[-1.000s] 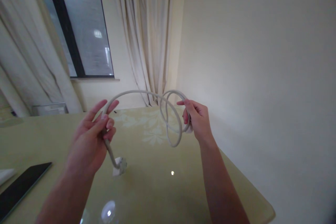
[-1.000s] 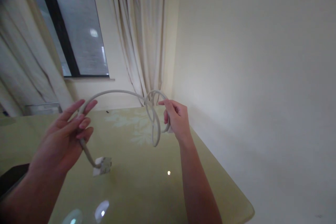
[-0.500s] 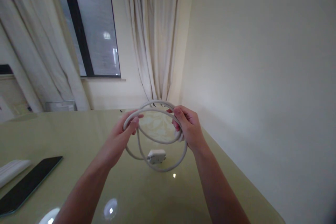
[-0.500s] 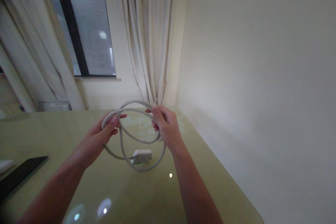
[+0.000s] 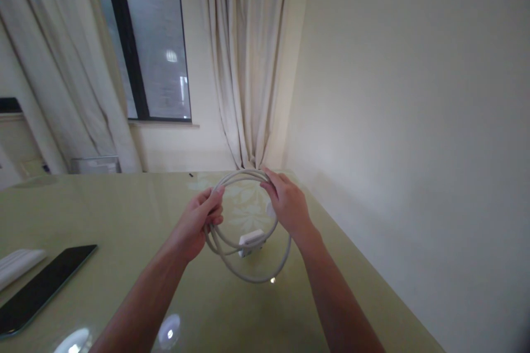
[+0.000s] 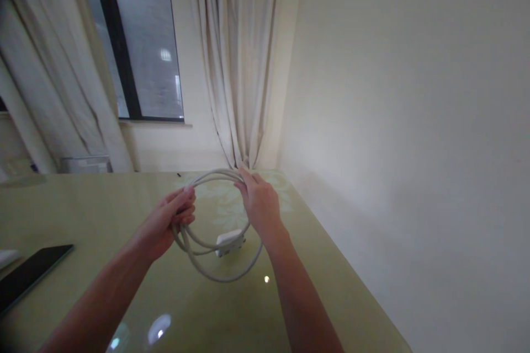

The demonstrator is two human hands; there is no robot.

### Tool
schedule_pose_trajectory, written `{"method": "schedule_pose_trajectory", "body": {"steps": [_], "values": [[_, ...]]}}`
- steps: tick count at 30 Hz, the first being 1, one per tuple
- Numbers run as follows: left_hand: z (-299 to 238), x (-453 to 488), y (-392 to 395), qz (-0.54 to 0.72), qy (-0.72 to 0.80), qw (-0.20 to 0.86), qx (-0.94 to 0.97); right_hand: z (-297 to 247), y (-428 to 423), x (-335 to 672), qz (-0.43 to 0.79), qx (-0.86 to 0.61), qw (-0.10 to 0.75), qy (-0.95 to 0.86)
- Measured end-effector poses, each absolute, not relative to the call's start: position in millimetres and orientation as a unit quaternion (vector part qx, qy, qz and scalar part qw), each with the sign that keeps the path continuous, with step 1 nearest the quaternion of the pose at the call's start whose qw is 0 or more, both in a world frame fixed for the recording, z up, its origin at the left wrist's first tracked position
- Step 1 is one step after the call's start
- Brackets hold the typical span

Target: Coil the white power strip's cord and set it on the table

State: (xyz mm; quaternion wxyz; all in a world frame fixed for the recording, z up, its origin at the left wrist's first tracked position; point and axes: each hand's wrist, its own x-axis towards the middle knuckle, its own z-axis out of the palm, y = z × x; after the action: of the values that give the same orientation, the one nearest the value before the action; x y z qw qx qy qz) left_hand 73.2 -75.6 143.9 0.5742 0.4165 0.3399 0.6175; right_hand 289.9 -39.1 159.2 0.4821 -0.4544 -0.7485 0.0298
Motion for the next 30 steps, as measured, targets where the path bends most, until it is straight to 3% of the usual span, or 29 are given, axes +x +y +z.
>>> {"method": "schedule_pose_trajectory", "body": {"steps": [4,9,12,17,22,25,30], "values": [[150,85,-81,0.654,0.326,0.578,0.362,156,-53,271,-0.040,-0.415,0.536,-0.734],[149,97,-90,0.707,0.338,0.500,0.368,151,-87,229,0.182,-0.340,0.466,-0.796],[144,99,-92,0.699,0.341,0.491,0.393,147,-94,215,0.281,-0.344,0.482,-0.755],[144,98,-97,0.701,0.398,0.355,0.474,140,-86,213,0.358,-0.339,0.514,-0.702],[152,91,-95,0.678,0.385,0.330,0.532,140,-82,214,0.431,-0.285,0.509,-0.689],[155,76,-88,0.726,0.391,0.287,0.488,149,-81,222,0.434,-0.276,0.553,-0.655],[167,37,-83,0.774,0.389,0.253,0.432,165,-53,262,0.454,-0.255,0.699,-0.490]]}}
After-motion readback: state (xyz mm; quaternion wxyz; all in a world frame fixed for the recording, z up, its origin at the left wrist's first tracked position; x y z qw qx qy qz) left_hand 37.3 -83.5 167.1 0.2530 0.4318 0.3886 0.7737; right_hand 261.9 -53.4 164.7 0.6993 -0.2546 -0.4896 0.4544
